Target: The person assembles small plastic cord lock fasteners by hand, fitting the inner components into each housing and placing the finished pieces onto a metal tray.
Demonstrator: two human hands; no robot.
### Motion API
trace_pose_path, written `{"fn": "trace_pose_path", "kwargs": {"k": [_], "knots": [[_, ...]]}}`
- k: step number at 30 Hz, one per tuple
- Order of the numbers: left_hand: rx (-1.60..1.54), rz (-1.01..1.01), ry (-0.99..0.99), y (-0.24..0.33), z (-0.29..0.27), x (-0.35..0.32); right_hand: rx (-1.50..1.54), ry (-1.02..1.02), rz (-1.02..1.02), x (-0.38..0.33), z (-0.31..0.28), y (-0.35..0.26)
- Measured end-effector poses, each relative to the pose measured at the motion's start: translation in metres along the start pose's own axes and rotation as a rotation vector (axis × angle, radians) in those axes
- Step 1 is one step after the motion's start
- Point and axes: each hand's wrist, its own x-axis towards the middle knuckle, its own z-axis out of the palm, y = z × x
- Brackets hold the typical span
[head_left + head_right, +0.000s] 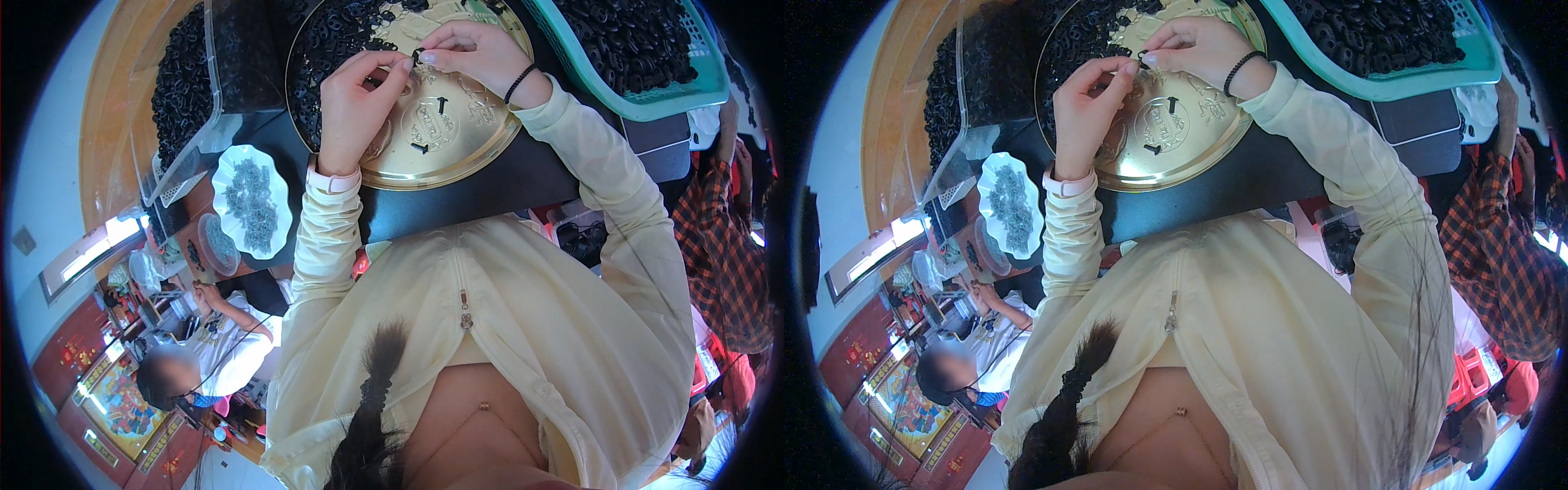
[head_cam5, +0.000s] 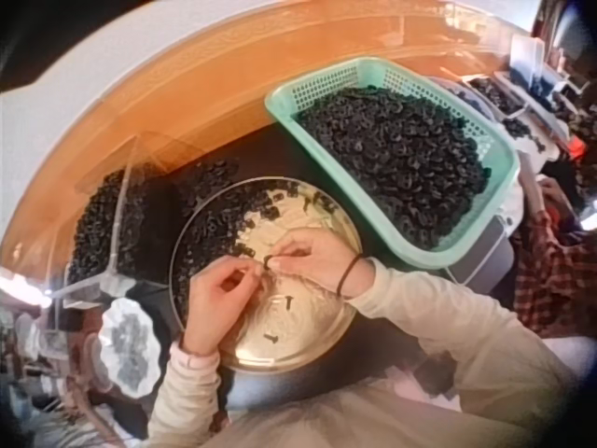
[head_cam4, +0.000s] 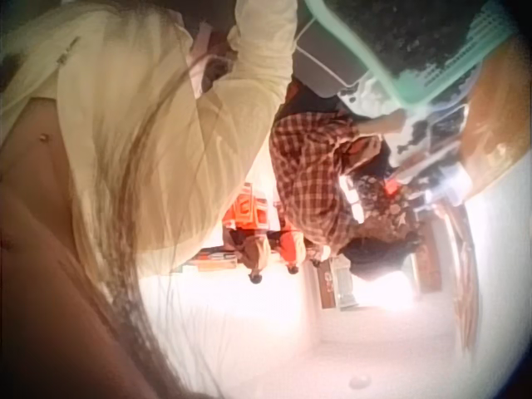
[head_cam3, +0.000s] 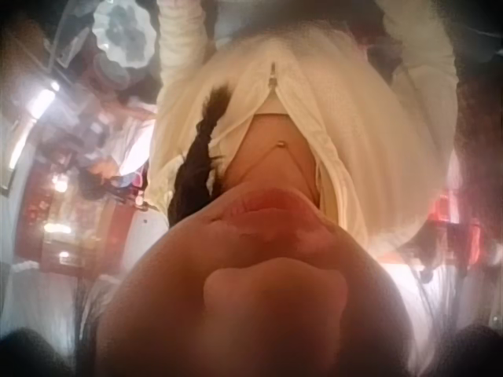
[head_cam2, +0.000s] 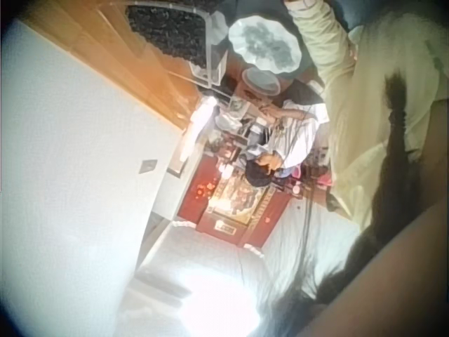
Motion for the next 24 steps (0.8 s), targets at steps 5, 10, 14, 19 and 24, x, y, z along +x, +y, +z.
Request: {"fn": "trace_pose_path", "kwargs": {"k": [5,10,14,19,24], "knots": [[-0.016,-0.017,0.005,-0.002,0.000,0.000,0.006,-0.008,-0.013,0.000,0.000,0.001],[0.027,0.059,-0.019,-0.005,0.002,0.001,-0.005,-0.041,0.008,0.001,-0.001,0.004],[-0.113,-0.075,-0.089,-0.004,-0.001,0.001,-0.056,-0.045,-0.026,0.002,-0.001,0.006],[0.077,-0.054,-0.152,-0.001,-0.002,0.001,-0.129,-0.065,-0.038,0.001,-0.002,0.005],[-0.016,-0.140,-0.090,-0.001,-0.014,0.015,-0.060,0.016,-0.071,0.001,0.002,0.005]]}}
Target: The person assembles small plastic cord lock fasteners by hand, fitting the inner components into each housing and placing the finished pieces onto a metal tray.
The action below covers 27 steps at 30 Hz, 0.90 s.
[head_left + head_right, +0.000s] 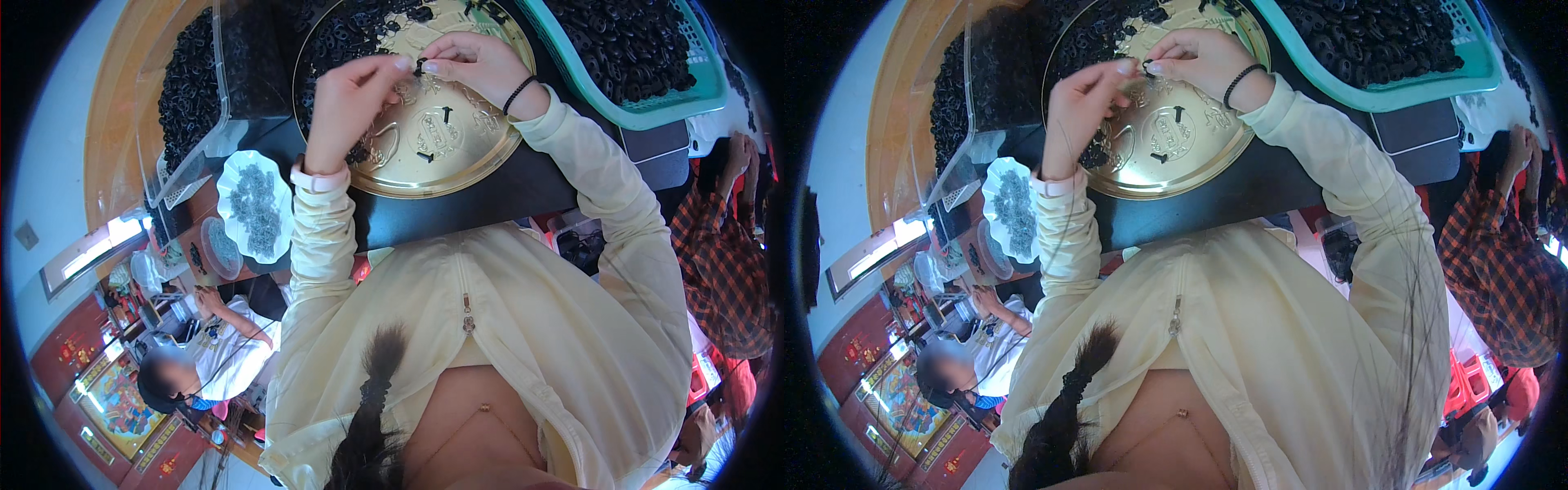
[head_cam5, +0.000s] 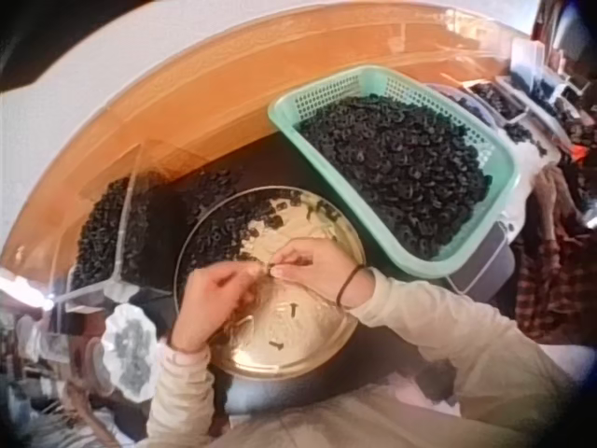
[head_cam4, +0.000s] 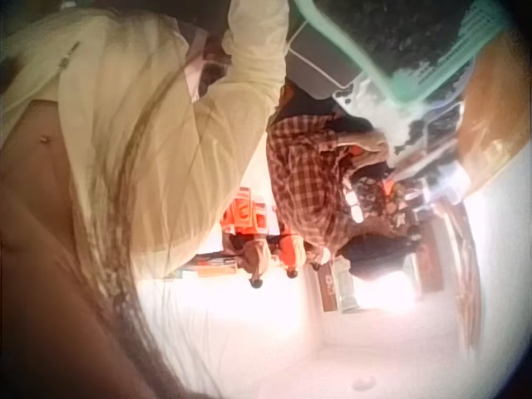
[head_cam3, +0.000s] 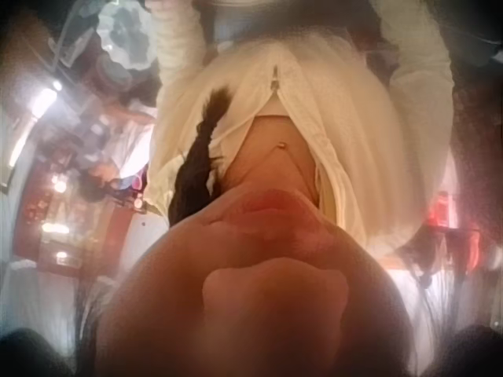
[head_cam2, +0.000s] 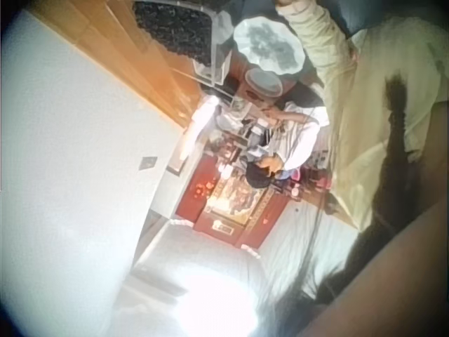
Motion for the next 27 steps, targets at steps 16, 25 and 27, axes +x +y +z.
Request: {"fn": "trace_pose_path", "kwargs": {"k": [16,25,27], "knots": [[0.671,0.397,0.449,-0.015,-0.006,0.043,0.203,0.028,0.073,0.001,-0.002,-0.004],[-0.456,-0.096,0.046,0.002,0.008,0.001,0.203,0.040,0.054,-0.001,0.000,-0.007],[-0.458,-0.135,0.035,0.004,0.008,0.001,0.227,0.064,0.054,-0.001,0.001,-0.008]]}}
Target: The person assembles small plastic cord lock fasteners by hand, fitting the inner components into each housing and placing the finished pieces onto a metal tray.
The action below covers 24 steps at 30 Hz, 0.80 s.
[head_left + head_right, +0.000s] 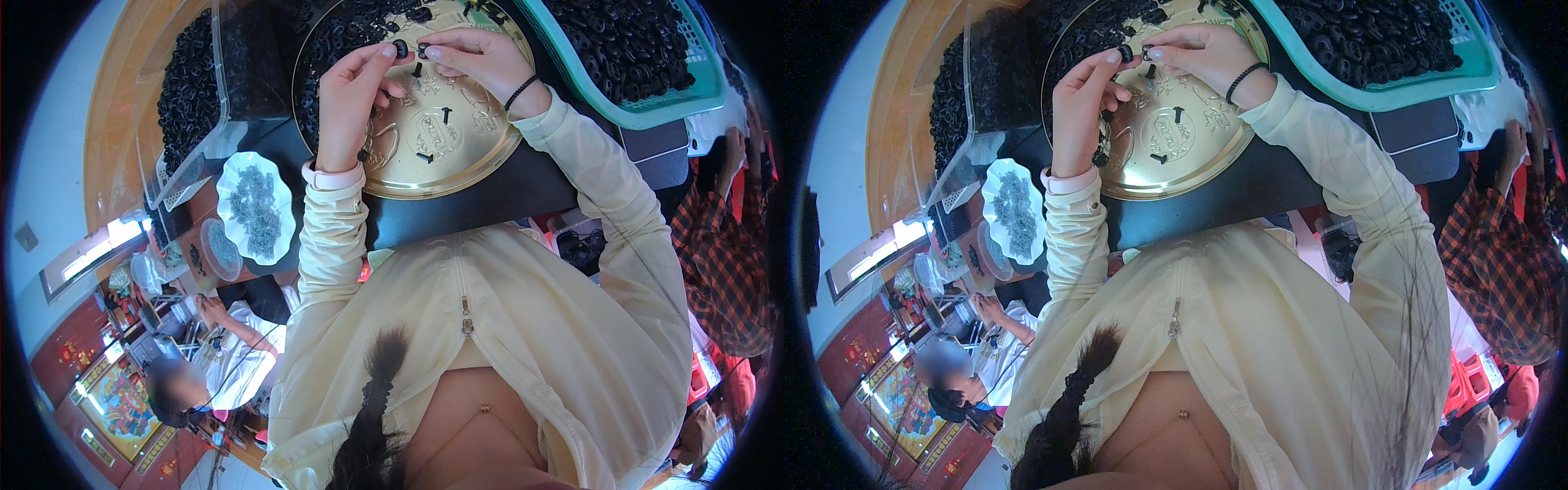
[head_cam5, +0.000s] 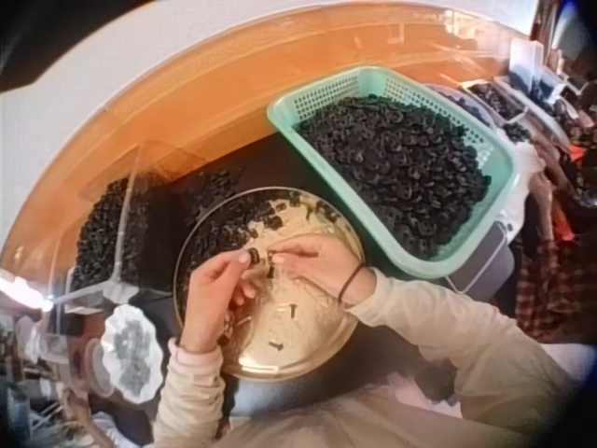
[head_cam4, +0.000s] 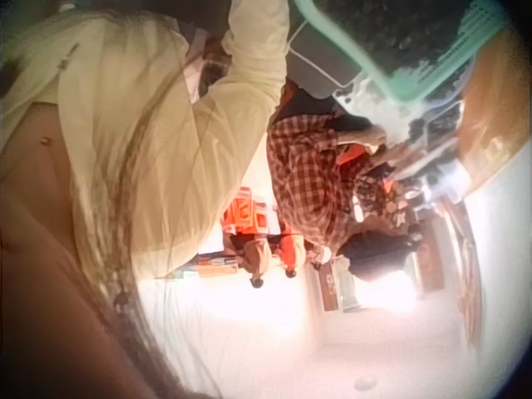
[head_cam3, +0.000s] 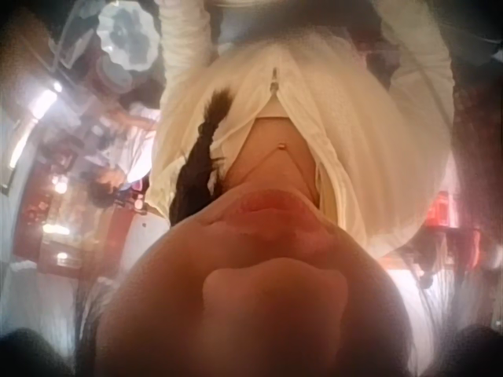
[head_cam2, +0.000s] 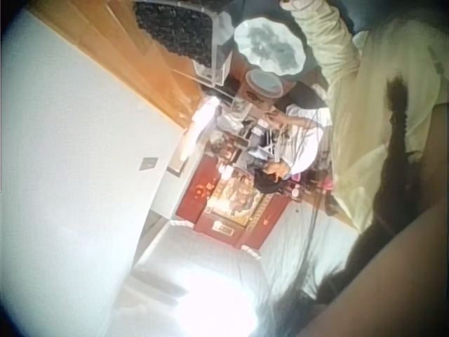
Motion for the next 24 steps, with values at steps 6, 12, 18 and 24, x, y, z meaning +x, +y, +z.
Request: {"fn": "trace_pose_path", "kwargs": {"k": [6,12,18,24], "knots": [[-0.018,-0.034,-0.022,-0.0009,0.0004,-0.0014,-0.034,-0.036,0.059,0.0007,-0.0032,-0.0013],[-0.006,-0.022,-0.013,-0.0042,0.0025,0.0003,-0.069,-0.018,0.056,0.0001,-0.0034,-0.0016],[-0.022,-0.018,-0.011,-0.0057,0.0052,-0.0021,-0.153,-0.041,0.024,-0.0011,-0.0035,-0.0008],[-0.045,-0.031,0.017,-0.0033,0.0086,-0.0043,-0.005,-0.060,0.049,-0.0014,-0.0026,-0.0002]]}}
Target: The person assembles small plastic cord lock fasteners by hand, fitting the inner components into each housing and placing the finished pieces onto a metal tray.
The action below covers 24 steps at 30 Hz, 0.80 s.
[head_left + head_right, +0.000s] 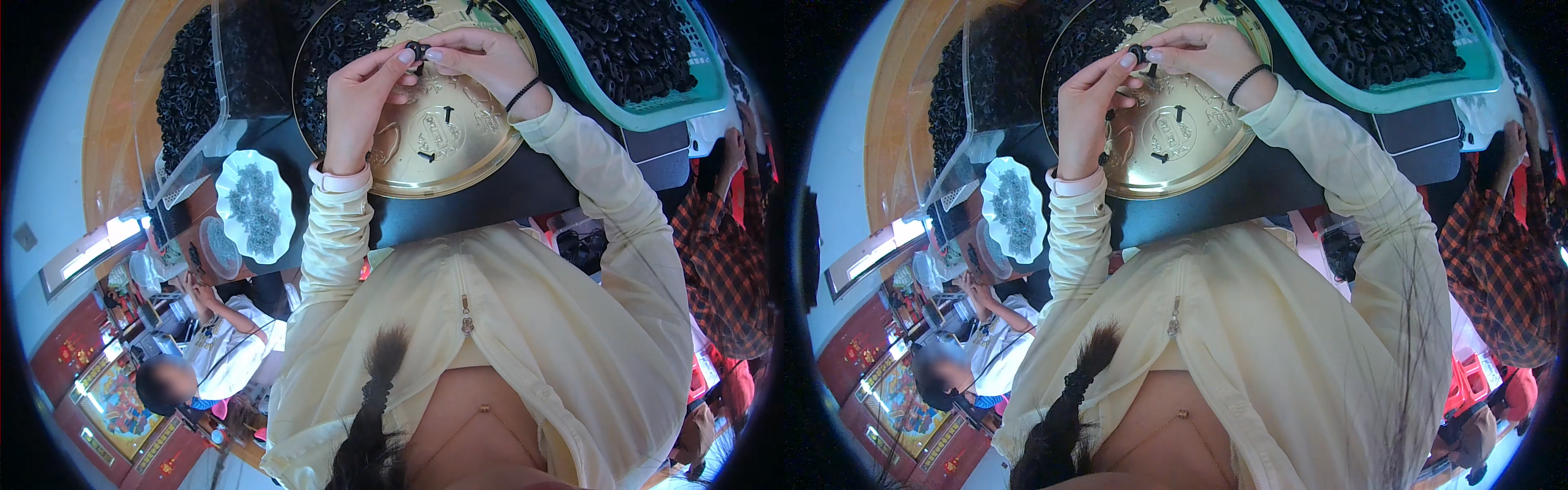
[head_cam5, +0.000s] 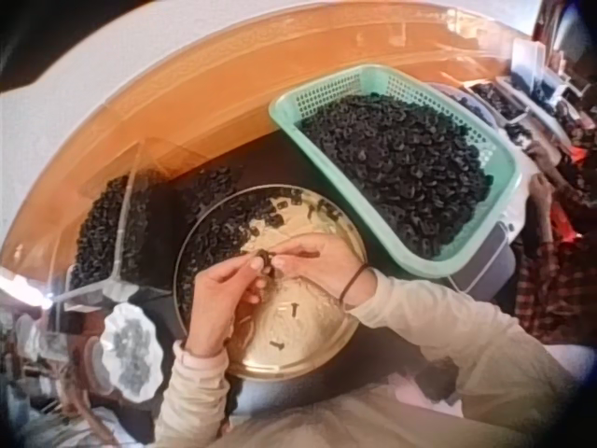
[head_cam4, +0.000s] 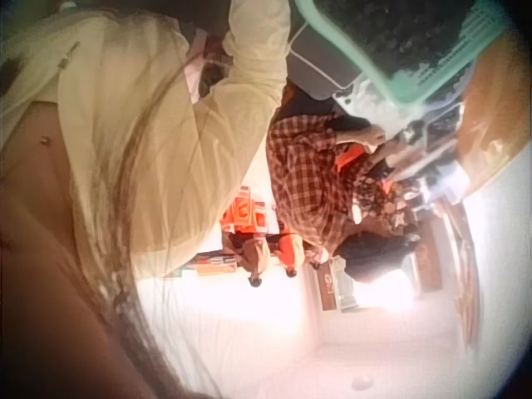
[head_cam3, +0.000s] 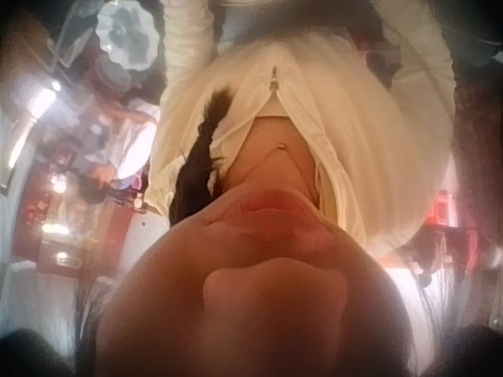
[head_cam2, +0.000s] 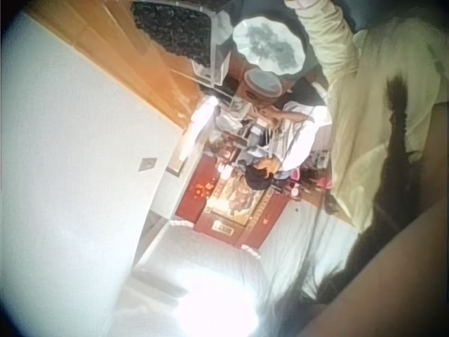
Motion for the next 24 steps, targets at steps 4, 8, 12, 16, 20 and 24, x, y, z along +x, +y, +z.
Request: {"fn": "trace_pose_path", "kwargs": {"k": [4,8,12,16,20,24], "knots": [[-0.146,-0.035,-0.050,0.003,-0.001,-0.002,0.031,-0.043,-0.131,0.000,0.003,-0.002],[-0.236,-0.030,-0.097,0.004,-0.004,-0.006,0.122,-0.253,-0.077,0.001,0.004,-0.006],[-0.247,-0.032,-0.194,0.005,-0.011,-0.006,0.110,-0.284,-0.062,0.002,0.003,-0.007],[-0.208,-0.037,-0.250,0.007,-0.017,-0.005,0.080,-0.319,-0.076,0.001,0.000,-0.002],[-0.154,-0.031,-0.237,0.011,-0.011,-0.009,0.099,-0.288,-0.090,0.001,0.005,-0.001],[-0.161,-0.008,-0.165,0.019,-0.004,-0.012,-0.009,-0.190,-0.160,0.004,0.009,-0.019]]}}
